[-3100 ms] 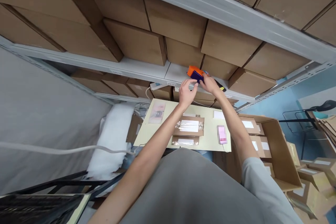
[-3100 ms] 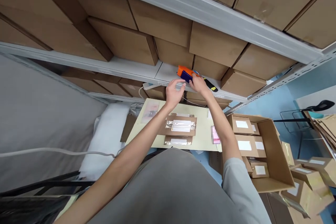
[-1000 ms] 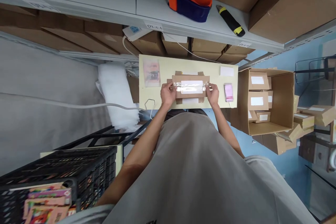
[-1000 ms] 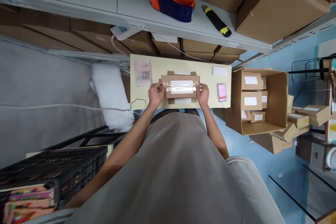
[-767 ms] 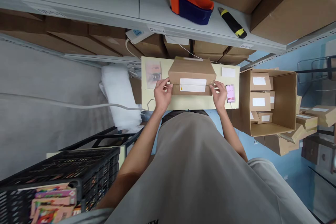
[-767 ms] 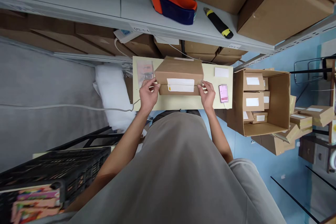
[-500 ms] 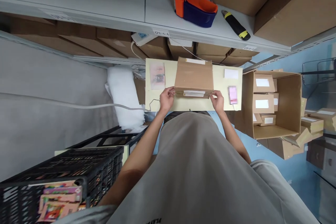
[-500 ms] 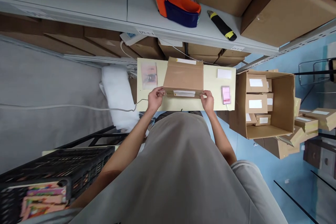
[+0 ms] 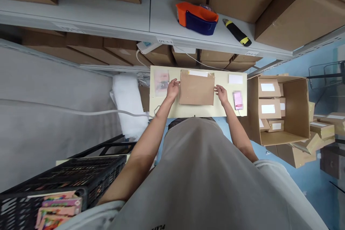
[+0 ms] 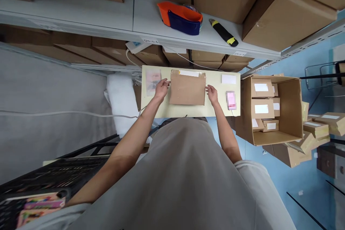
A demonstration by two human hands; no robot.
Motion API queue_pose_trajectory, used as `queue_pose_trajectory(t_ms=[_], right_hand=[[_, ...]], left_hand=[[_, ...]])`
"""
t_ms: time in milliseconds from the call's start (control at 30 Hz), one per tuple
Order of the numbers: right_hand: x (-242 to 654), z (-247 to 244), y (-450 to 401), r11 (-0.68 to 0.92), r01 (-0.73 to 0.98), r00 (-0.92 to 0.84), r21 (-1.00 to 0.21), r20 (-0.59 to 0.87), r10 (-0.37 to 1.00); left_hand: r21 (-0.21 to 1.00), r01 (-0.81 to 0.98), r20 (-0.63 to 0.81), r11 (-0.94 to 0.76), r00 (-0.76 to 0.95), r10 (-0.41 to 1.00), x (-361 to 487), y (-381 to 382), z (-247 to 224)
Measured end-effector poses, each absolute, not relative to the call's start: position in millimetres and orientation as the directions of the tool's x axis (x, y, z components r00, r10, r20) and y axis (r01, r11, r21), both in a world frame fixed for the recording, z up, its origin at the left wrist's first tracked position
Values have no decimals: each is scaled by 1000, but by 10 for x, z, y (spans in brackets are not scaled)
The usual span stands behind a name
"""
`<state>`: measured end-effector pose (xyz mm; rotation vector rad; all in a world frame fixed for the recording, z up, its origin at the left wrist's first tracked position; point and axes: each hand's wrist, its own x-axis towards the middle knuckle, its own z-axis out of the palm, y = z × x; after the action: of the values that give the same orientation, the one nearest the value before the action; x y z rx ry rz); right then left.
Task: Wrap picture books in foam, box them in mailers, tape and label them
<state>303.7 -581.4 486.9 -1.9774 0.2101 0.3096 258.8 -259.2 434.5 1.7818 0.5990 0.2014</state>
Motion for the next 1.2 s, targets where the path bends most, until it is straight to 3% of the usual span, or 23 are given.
queue_pose_trajectory(t_ms=[100,267,433,567,667,800,967,1100,1200], right_hand=[[3034,5023,-5741,-389,-282,953,-877,-303,-9],[2672,5285,-5859,-384,-141,986,-913,-164,26],[2384,5263,-5969,-365,-207,971,-908,-235,32],[2329,5150,-5965,-427,-291,941,-856,-336,32],[2363,5199,-5920,-547,-194,972,-814,-234,3],[2502,5465,-5702,-777,57,991,-627,-58,119],[2760,5769,-5140,-904,310,874,-295,-286,394],[2888,5846,-4893,-925,360,810,-124,-451,375],[2858,5871,-5087,-931,346,855,-119,-369,365]], left_hand=[[931,353,-251,-90,801,544,2648,-2599,4536],[974,220,-161,-48,827,538,2214,-2631,4806],[959,282,-237,-10,822,519,1793,-2705,4770],[914,401,-336,-61,832,442,1682,-2718,4702],[916,372,-273,-149,852,446,1713,-2714,4771],[899,324,-144,-295,855,498,1876,-2743,4938],[857,297,-79,-422,884,462,2069,-2832,5051],[835,321,-92,-447,882,461,2074,-2862,5076],[823,355,-110,-443,866,488,2007,-2828,5073]])
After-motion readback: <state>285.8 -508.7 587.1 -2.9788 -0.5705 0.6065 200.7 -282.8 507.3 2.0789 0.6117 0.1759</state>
